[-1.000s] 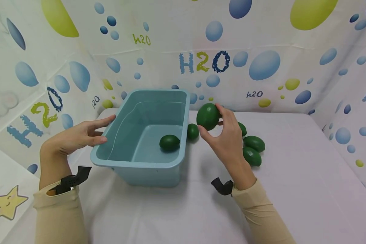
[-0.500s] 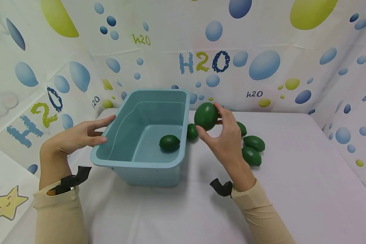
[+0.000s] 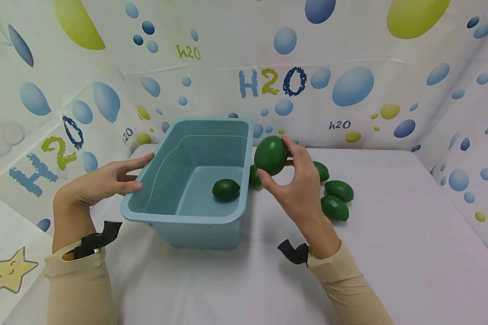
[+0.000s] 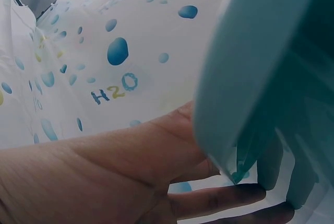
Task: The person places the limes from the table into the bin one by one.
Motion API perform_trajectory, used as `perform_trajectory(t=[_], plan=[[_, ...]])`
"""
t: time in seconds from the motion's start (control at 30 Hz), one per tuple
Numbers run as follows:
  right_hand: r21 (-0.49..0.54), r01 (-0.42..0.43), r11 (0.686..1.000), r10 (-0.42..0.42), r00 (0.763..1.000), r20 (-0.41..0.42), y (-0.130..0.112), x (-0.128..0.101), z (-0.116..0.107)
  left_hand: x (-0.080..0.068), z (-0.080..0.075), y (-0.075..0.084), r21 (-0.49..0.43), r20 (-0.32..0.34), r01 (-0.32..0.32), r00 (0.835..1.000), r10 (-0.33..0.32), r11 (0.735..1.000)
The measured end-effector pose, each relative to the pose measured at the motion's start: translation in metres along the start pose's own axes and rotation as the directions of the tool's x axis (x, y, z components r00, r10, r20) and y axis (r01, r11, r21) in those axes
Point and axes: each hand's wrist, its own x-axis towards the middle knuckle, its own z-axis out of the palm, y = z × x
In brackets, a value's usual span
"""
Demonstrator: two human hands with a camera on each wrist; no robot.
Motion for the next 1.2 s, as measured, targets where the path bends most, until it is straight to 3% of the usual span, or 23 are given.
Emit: perform_trajectory(t=[0.57, 1.2], plan=[[0.059, 0.041, 0.997, -0.042, 0.999, 0.015, -0.011, -0.002, 0.001, -0.001, -0.001, 0.002, 0.006, 0.016, -0.022, 1.0, 0.022, 1.0], [0.029, 0.075, 0.997, -0.078, 0.992, 0.103, -0.014, -0.007, 0.005, 0.0, 0.001, -0.001, -0.009, 0.006, -0.007, 1.0, 0.007, 1.0]])
